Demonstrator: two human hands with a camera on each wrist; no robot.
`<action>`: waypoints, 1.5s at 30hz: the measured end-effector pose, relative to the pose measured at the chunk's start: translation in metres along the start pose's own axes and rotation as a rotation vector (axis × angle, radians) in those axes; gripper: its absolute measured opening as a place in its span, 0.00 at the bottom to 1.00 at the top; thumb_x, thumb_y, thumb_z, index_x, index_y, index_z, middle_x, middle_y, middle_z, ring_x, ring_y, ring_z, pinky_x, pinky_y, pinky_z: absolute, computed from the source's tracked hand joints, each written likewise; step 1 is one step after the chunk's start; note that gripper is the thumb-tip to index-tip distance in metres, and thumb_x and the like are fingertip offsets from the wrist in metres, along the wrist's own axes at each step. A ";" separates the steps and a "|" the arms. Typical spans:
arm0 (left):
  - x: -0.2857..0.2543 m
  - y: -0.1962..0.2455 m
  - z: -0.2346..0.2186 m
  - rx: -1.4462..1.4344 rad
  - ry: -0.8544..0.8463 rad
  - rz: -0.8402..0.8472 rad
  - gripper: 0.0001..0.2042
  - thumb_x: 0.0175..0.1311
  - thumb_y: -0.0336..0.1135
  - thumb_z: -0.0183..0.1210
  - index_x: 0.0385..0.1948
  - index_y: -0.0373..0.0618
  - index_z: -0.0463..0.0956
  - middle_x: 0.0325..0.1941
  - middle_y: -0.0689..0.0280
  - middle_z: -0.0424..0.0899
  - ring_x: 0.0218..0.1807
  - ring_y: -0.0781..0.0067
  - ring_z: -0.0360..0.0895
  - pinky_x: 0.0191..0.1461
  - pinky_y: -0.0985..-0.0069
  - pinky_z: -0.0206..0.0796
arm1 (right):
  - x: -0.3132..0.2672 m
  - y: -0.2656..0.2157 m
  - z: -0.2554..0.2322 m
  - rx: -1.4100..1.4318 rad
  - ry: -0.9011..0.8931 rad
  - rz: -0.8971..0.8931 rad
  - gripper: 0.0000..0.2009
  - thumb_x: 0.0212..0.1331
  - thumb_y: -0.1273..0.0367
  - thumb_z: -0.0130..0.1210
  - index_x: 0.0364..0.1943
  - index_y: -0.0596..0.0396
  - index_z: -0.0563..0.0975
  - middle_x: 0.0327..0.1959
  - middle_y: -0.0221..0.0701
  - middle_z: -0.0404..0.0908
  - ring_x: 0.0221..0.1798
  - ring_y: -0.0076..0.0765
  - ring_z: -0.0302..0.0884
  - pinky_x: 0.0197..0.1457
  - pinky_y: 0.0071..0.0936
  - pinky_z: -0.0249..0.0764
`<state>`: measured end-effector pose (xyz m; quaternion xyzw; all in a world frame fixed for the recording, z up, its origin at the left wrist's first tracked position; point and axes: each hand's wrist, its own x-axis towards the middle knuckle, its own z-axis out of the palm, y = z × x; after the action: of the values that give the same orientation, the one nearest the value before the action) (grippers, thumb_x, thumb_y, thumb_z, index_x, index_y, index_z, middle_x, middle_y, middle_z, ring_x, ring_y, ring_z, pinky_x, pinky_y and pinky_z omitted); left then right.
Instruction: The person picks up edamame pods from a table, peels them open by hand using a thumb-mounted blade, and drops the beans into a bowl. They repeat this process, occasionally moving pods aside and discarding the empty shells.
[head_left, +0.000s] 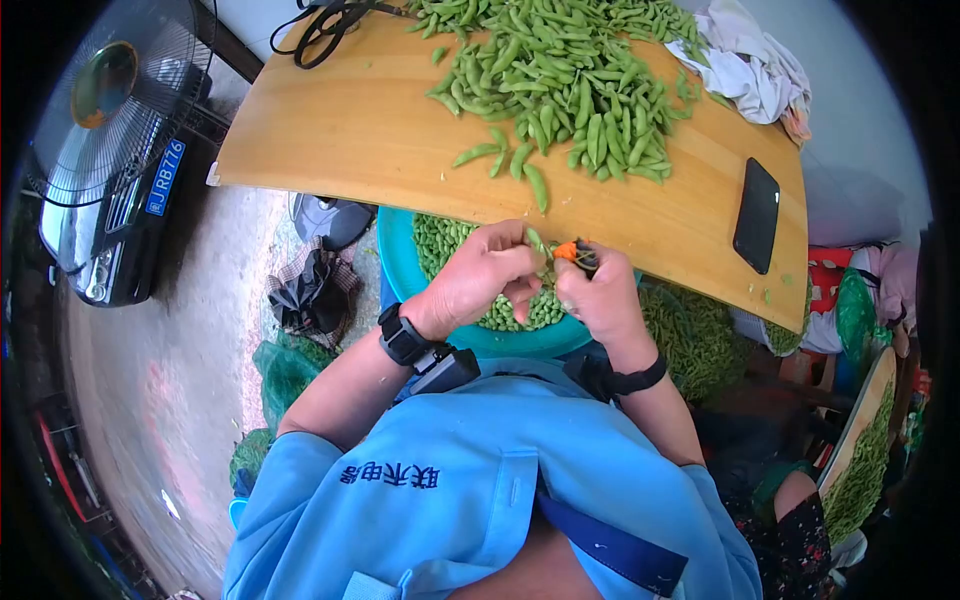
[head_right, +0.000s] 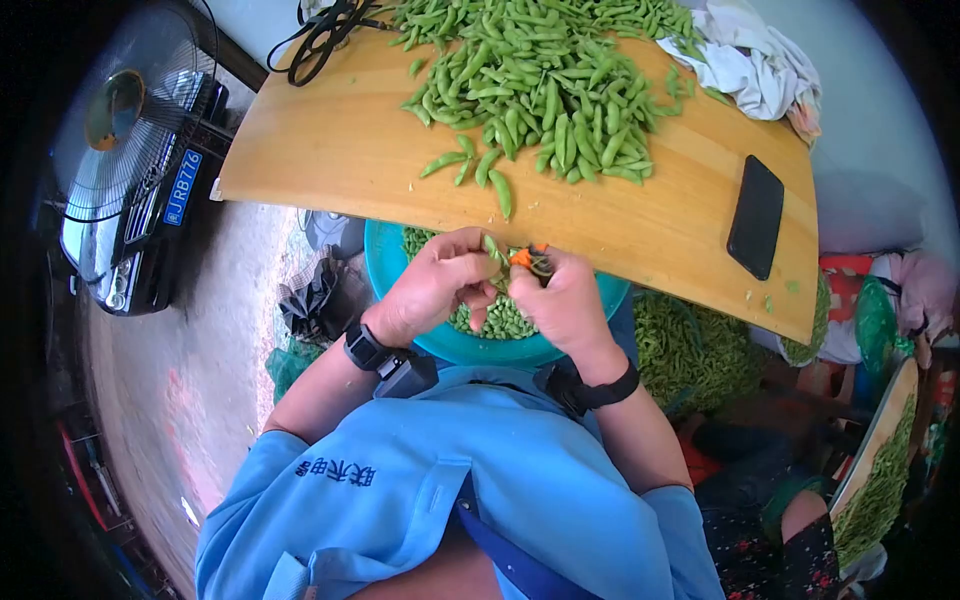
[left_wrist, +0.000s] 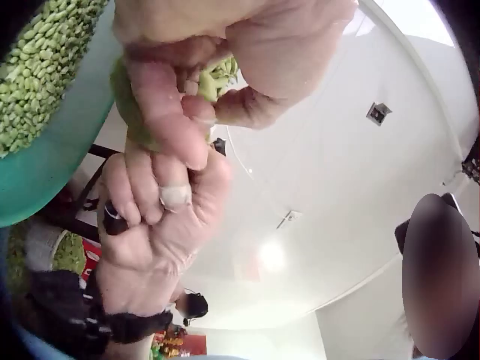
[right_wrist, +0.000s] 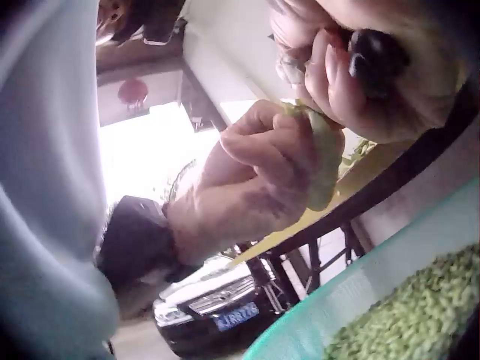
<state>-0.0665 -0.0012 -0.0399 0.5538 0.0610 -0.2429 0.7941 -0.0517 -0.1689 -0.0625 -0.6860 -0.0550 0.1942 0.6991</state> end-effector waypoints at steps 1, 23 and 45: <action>0.000 0.001 0.000 -0.075 0.054 -0.053 0.08 0.62 0.34 0.53 0.32 0.39 0.68 0.20 0.69 0.70 0.17 0.82 0.69 0.20 0.83 0.65 | 0.001 0.001 0.003 -0.354 0.095 -0.198 0.03 0.50 0.75 0.53 0.25 0.61 0.73 0.13 0.27 0.68 0.13 0.22 0.63 0.16 0.23 0.59; 0.014 -0.016 0.014 0.039 0.115 0.181 0.09 0.65 0.33 0.52 0.36 0.35 0.71 0.26 0.66 0.75 0.26 0.79 0.75 0.28 0.80 0.71 | 0.002 0.005 -0.004 -0.328 0.201 -0.343 0.04 0.52 0.74 0.55 0.27 0.61 0.74 0.16 0.24 0.69 0.18 0.18 0.65 0.20 0.21 0.61; 0.019 -0.023 0.029 -0.101 0.363 0.285 0.10 0.63 0.27 0.40 0.40 0.39 0.71 0.19 0.72 0.69 0.16 0.86 0.60 0.17 0.86 0.51 | 0.005 0.001 0.015 -0.725 0.302 -0.822 0.09 0.47 0.79 0.58 0.34 0.60 0.72 0.26 0.41 0.74 0.22 0.44 0.73 0.23 0.33 0.68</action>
<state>-0.0654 -0.0395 -0.0551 0.5509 0.1360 -0.0213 0.8231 -0.0524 -0.1531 -0.0636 -0.8245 -0.2801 -0.2254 0.4370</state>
